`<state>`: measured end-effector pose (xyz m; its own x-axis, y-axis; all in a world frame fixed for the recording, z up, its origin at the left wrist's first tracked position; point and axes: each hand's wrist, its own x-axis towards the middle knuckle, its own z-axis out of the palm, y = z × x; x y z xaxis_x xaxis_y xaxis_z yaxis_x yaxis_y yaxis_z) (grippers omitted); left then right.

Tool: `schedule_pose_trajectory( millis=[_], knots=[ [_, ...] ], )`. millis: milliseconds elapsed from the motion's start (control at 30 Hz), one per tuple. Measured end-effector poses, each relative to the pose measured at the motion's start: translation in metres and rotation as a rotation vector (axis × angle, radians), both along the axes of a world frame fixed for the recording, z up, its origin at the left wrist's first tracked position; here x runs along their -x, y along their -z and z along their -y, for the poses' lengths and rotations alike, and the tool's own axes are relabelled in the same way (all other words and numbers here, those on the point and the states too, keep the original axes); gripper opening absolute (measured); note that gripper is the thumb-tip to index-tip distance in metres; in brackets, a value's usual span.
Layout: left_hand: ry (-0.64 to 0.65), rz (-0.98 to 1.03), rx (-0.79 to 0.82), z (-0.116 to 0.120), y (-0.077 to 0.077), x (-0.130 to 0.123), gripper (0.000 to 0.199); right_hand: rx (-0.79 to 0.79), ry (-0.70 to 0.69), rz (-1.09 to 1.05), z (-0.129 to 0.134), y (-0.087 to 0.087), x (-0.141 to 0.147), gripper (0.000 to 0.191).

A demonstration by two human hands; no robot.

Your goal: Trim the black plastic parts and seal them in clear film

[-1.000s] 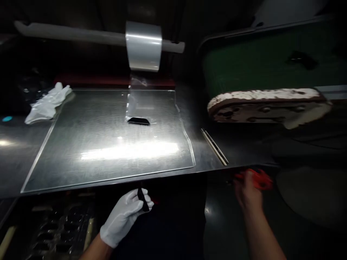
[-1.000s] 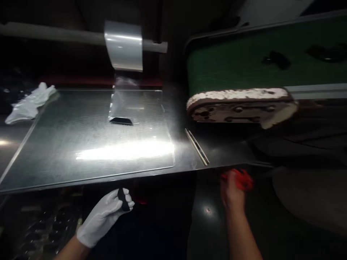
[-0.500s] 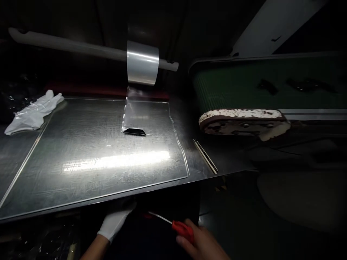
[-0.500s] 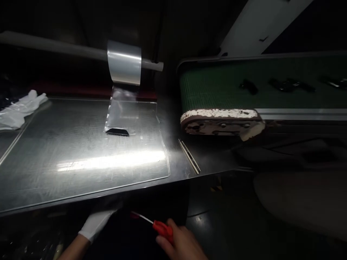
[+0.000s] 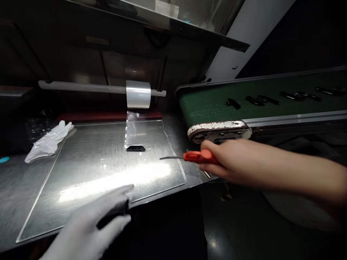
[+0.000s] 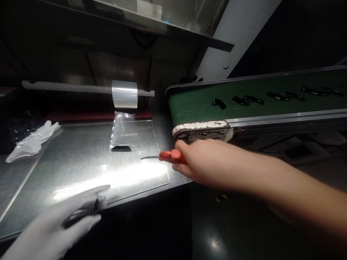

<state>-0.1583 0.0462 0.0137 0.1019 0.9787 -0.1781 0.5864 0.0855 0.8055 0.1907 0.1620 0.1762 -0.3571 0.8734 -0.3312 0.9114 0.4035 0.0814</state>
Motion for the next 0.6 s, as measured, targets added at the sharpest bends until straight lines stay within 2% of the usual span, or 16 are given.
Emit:
schedule_pose_trajectory(
  millis=[100,200,267,367,433,600],
  knots=[
    [0.036,-0.064,-0.117,-0.041,-0.026,0.004,0.043,0.010,-0.032,0.065,-0.030,-0.012,0.029,0.029],
    [0.226,-0.173,-0.149,-0.088,-0.046,-0.008,0.046,0.038,-0.028,0.102,-0.040,-0.009,0.041,0.026],
    [0.352,-0.246,-0.119,-0.120,-0.054,-0.016,0.031,0.036,-0.009,0.123,-0.041,-0.006,0.043,0.025],
    [0.464,-0.292,-0.081,-0.160,-0.056,-0.022,0.021,0.028,0.026,0.146,-0.042,-0.003,0.042,0.026],
    [0.517,-0.333,-0.060,-0.179,-0.053,-0.023,0.019,0.022,0.047,0.155,-0.043,0.000,0.039,0.029],
    [0.582,-0.376,-0.037,-0.195,-0.048,-0.026,0.024,0.010,0.086,0.143,-0.043,0.002,0.026,0.035]
  ],
)
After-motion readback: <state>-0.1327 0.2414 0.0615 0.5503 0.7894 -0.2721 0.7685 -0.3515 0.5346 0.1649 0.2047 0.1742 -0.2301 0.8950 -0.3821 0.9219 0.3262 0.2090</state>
